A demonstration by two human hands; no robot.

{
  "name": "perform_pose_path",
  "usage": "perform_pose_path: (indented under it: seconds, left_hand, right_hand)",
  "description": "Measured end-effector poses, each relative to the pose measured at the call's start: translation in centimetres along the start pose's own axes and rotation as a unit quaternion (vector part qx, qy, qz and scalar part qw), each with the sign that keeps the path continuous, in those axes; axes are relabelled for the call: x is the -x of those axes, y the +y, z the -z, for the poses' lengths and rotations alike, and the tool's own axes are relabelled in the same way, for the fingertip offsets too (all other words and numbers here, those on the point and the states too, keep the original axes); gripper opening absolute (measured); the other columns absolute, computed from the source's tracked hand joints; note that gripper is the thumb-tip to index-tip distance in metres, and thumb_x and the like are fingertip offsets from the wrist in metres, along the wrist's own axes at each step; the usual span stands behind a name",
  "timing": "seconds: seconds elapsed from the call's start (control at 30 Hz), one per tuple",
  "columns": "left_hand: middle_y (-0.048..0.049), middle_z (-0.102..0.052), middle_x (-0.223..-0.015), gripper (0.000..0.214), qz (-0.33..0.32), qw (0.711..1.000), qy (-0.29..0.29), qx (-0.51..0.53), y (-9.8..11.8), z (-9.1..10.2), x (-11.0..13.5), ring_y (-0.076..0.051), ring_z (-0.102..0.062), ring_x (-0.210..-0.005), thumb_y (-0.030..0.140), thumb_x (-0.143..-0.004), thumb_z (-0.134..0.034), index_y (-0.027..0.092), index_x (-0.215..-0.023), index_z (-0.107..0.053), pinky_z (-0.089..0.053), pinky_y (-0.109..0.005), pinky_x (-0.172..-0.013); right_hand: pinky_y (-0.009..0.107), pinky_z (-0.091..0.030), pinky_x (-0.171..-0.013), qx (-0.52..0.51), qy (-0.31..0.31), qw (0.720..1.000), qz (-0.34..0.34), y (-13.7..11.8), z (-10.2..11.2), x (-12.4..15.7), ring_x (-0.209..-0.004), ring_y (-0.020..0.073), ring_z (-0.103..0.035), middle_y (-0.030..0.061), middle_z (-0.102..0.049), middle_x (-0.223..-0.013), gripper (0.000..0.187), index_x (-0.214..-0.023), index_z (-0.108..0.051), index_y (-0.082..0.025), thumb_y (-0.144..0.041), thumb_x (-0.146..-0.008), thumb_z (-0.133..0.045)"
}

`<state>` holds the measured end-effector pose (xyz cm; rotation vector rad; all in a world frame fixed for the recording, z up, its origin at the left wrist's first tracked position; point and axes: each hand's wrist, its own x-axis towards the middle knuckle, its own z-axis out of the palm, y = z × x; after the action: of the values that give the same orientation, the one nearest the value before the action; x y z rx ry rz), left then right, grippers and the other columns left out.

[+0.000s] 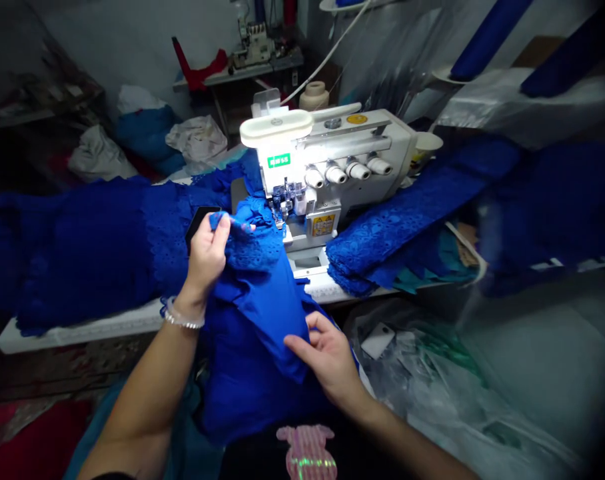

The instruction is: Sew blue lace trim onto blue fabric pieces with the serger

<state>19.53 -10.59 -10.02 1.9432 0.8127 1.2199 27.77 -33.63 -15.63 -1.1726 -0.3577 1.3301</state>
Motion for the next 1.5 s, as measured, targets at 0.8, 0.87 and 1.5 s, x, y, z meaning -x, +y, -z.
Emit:
perform_pose_path:
  seconds: [0.8,0.87,1.5]
  left_hand:
    - [-0.0087,-0.074,-0.104,0.03,-0.213,0.953,-0.208,-0.055,6.9,0.9,18.9,-0.02,-0.068,-0.107,0.002,-0.083,-0.064,0.015,-0.11,-0.066,-0.05,-0.044,-0.104]
    - [-0.0092,-0.074,-0.103,0.028,-0.247,0.941,-0.217,-0.078,7.0,0.8,19.0,-0.021,-0.067,-0.108,0.004,-0.083,-0.065,0.014,-0.109,-0.066,-0.049,-0.044,-0.105]
    - [-0.0064,-0.073,-0.095,0.027,-0.297,0.929,-0.181,-0.125,7.1,0.4,17.5,-0.019,-0.069,-0.095,0.009,-0.083,-0.068,0.016,-0.11,-0.066,-0.052,-0.035,-0.084]
  right_hand:
    - [0.031,-0.061,-0.077,0.014,-0.034,0.997,0.067,0.2,2.4,6.2,-0.073,0.0148,-0.074,-0.0005,-0.074,-0.084,0.047,-0.121,-0.052,-0.024,-0.03,-0.079,-0.074]
    - [0.031,-0.061,-0.078,0.013,-0.043,0.996,0.074,-0.1,2.3,6.3,-0.072,0.014,-0.073,-0.0008,-0.074,-0.084,0.05,-0.126,-0.051,-0.025,-0.028,-0.081,-0.071]
    - [0.026,-0.059,-0.07,0.16,-0.086,0.98,0.082,-3.0,2.9,6.0,-0.073,0.0156,-0.074,0.0008,-0.075,-0.076,0.029,-0.109,-0.072,-0.019,-0.02,-0.084,-0.057]
